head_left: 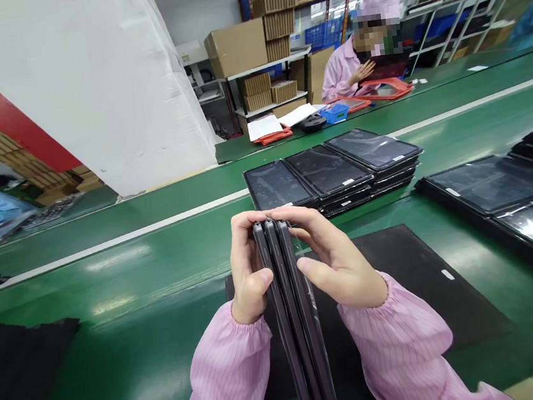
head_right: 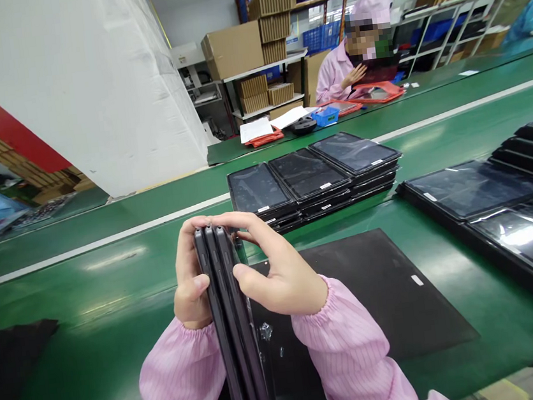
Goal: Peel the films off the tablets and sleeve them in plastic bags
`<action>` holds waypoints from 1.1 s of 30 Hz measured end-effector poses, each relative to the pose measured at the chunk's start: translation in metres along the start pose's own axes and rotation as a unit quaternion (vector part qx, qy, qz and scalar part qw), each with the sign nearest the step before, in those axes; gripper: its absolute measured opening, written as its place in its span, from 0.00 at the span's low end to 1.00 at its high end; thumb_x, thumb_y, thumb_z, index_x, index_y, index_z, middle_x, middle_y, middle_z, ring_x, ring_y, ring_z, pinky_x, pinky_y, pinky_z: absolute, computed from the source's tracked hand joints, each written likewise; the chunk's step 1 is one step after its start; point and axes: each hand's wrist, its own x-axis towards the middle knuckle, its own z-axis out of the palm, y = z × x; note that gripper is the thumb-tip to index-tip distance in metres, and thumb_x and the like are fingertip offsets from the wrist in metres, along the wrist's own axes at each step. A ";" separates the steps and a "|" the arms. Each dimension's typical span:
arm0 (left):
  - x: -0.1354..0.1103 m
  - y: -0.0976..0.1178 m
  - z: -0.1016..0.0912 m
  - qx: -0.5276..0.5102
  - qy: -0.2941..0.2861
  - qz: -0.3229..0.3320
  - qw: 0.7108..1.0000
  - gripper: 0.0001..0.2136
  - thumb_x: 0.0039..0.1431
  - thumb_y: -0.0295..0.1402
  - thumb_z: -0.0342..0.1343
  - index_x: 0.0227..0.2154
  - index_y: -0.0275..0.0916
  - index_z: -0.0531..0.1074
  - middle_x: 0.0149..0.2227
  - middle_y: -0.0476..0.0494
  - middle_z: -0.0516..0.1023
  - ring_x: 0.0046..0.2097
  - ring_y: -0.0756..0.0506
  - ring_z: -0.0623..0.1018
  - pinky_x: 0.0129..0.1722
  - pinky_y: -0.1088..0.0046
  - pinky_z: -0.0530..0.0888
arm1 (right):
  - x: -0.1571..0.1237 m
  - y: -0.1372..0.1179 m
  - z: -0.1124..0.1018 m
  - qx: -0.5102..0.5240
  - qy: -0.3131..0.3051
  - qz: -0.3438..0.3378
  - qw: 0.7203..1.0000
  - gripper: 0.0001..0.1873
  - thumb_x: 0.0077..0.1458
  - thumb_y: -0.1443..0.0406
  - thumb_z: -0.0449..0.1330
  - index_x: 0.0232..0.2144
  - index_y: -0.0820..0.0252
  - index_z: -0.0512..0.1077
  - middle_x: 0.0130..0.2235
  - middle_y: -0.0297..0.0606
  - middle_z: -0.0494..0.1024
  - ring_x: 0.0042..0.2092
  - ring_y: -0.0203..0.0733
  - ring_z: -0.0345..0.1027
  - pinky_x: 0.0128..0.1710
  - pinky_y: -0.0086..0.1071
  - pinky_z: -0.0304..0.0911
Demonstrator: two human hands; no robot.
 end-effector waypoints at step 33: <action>-0.004 -0.002 -0.004 0.189 -0.006 0.061 0.980 0.25 0.53 0.50 0.58 0.52 0.45 0.68 0.47 0.41 0.66 0.51 0.36 0.69 0.55 0.51 0.67 | -0.003 0.001 -0.008 0.095 -0.029 0.051 0.994 0.40 0.46 0.72 0.61 0.63 0.54 0.61 0.66 0.41 0.64 0.68 0.51 0.58 0.67 0.47 0.56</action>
